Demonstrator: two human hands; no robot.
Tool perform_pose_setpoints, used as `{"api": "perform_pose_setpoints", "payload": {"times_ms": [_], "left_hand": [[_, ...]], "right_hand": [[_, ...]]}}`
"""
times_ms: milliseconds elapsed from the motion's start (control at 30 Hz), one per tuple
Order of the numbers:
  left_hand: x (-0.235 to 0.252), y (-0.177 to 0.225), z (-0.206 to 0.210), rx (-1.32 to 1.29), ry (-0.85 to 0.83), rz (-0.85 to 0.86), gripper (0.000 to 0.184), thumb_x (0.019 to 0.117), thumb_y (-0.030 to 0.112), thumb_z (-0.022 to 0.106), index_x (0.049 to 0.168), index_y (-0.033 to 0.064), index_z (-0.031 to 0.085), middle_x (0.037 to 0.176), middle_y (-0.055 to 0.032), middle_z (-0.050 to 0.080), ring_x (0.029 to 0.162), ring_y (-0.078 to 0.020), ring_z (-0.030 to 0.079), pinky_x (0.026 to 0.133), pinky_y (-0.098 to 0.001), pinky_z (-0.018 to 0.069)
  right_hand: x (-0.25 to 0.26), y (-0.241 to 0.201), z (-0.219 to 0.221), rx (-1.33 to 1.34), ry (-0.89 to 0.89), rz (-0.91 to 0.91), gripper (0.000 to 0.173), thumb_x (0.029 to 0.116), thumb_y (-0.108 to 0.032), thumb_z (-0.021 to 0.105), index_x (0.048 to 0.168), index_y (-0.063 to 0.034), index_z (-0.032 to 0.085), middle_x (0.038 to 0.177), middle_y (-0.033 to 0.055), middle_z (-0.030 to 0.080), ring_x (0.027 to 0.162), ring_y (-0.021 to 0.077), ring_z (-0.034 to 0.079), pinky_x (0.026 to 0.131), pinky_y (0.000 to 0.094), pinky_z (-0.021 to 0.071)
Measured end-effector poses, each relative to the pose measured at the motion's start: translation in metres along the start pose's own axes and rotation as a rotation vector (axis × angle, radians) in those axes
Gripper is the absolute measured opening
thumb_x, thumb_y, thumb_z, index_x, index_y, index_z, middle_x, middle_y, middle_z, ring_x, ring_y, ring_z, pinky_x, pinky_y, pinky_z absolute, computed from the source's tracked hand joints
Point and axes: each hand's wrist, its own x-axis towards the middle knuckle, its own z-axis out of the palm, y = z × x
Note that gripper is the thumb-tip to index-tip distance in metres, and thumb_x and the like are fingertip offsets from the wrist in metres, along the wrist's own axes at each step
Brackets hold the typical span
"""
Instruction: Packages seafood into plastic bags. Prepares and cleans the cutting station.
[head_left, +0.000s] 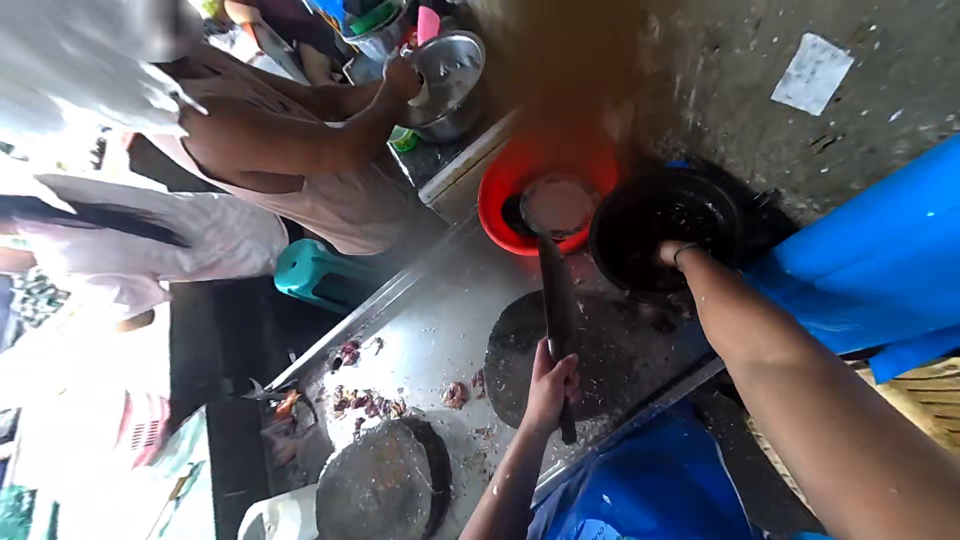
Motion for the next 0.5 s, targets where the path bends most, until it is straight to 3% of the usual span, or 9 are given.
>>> {"api": "perform_pose_setpoints", "payload": {"times_ms": [33, 67, 100, 167, 233, 300, 367, 433, 500], "left_hand": [[0.004, 0.010, 0.002, 0.061, -0.025, -0.009, 0.052, 0.0982, 0.006, 0.057, 0.144, 0.0123, 0.034, 0.066, -0.0004, 0.046, 0.046, -0.0106, 0.046, 0.042, -0.0252, 0.0446], [0.008, 0.019, 0.005, 0.116, -0.044, -0.015, 0.057, 0.0966, 0.006, 0.060, 0.146, 0.0120, 0.033, 0.067, -0.0013, 0.048, 0.046, -0.0105, 0.047, 0.042, -0.0250, 0.0446], [0.013, 0.028, 0.010, 0.162, -0.054, -0.015, 0.060, 0.0944, 0.005, 0.064, 0.146, 0.0124, 0.034, 0.069, -0.0019, 0.051, 0.047, -0.0101, 0.048, 0.042, -0.0247, 0.0446], [0.021, 0.039, 0.017, 0.230, -0.072, -0.011, 0.063, 0.0893, 0.004, 0.067, 0.144, 0.0126, 0.037, 0.075, -0.0026, 0.054, 0.047, -0.0096, 0.049, 0.041, -0.0241, 0.0452], [0.025, 0.046, 0.023, 0.279, -0.118, 0.000, 0.061, 0.0871, 0.004, 0.068, 0.141, 0.0123, 0.040, 0.078, -0.0028, 0.054, 0.048, -0.0094, 0.048, 0.042, -0.0239, 0.0449], [0.024, 0.053, 0.028, 0.314, -0.174, 0.027, 0.055, 0.0854, 0.004, 0.070, 0.133, 0.0108, 0.043, 0.077, -0.0023, 0.056, 0.049, -0.0092, 0.049, 0.042, -0.0233, 0.0451], [0.018, 0.054, 0.028, 0.365, -0.204, 0.042, 0.061, 0.0815, 0.004, 0.070, 0.134, 0.0097, 0.040, 0.077, -0.0020, 0.057, 0.050, -0.0105, 0.051, 0.042, -0.0242, 0.0455], [0.011, 0.052, 0.020, 0.416, -0.225, 0.045, 0.083, 0.0792, 0.003, 0.069, 0.150, 0.0112, 0.027, 0.076, -0.0008, 0.053, 0.050, -0.0117, 0.052, 0.041, -0.0253, 0.0460], [0.002, 0.046, 0.012, 0.409, -0.222, 0.022, 0.090, 0.0782, 0.002, 0.068, 0.154, 0.0123, 0.020, 0.076, 0.0001, 0.051, 0.049, -0.0111, 0.051, 0.040, -0.0246, 0.0452]], "right_hand": [[-0.026, -0.016, -0.006, 0.277, 0.010, -0.012, 0.029, 0.1037, -0.019, 0.058, 0.119, 0.0044, 0.067, 0.106, 0.0204, 0.069, 0.096, 0.0293, 0.067, 0.087, 0.0483, 0.0560], [-0.063, -0.040, -0.015, 0.593, -0.005, -0.078, 0.026, 0.1087, -0.023, 0.047, 0.112, -0.0041, 0.064, 0.084, 0.0085, 0.062, 0.070, 0.0183, 0.061, 0.066, 0.0351, 0.0547], [-0.098, -0.066, -0.023, 0.954, -0.059, -0.202, 0.028, 0.1105, -0.026, 0.037, 0.111, -0.0095, 0.060, 0.077, 0.0014, 0.059, 0.062, 0.0130, 0.057, 0.059, 0.0312, 0.0532], [-0.157, -0.105, -0.014, 1.291, -0.085, -0.610, 0.037, 0.1115, -0.029, 0.031, 0.129, -0.0080, 0.057, 0.093, 0.0045, 0.068, 0.081, 0.0181, 0.070, 0.079, 0.0407, 0.0617], [-0.192, -0.128, 0.019, 1.000, 0.092, -1.049, 0.051, 0.1099, -0.032, 0.034, 0.144, 0.0030, 0.050, 0.124, 0.0122, 0.070, 0.115, 0.0214, 0.068, 0.104, 0.0438, 0.0553], [-0.208, -0.140, 0.044, 0.427, 0.250, -1.278, 0.061, 0.1082, -0.044, 0.031, 0.152, -0.0057, 0.049, 0.152, 0.0059, 0.056, 0.147, 0.0227, 0.044, 0.125, 0.0492, 0.0308], [-0.201, -0.147, 0.049, 0.064, 0.306, -1.332, 0.063, 0.1048, -0.053, 0.035, 0.157, -0.0197, 0.046, 0.160, 0.0004, 0.048, 0.157, 0.0287, 0.026, 0.126, 0.0650, 0.0075], [-0.182, -0.149, 0.035, -0.129, 0.345, -1.308, 0.065, 0.1027, -0.060, 0.042, 0.159, -0.0267, 0.042, 0.165, -0.0012, 0.040, 0.159, 0.0300, 0.018, 0.123, 0.0719, 0.0022], [-0.159, -0.145, 0.026, -0.160, 0.411, -1.235, 0.071, 0.1009, -0.064, 0.044, 0.161, -0.0267, 0.039, 0.169, -0.0001, 0.031, 0.160, 0.0284, 0.013, 0.125, 0.0707, -0.0006]]}}
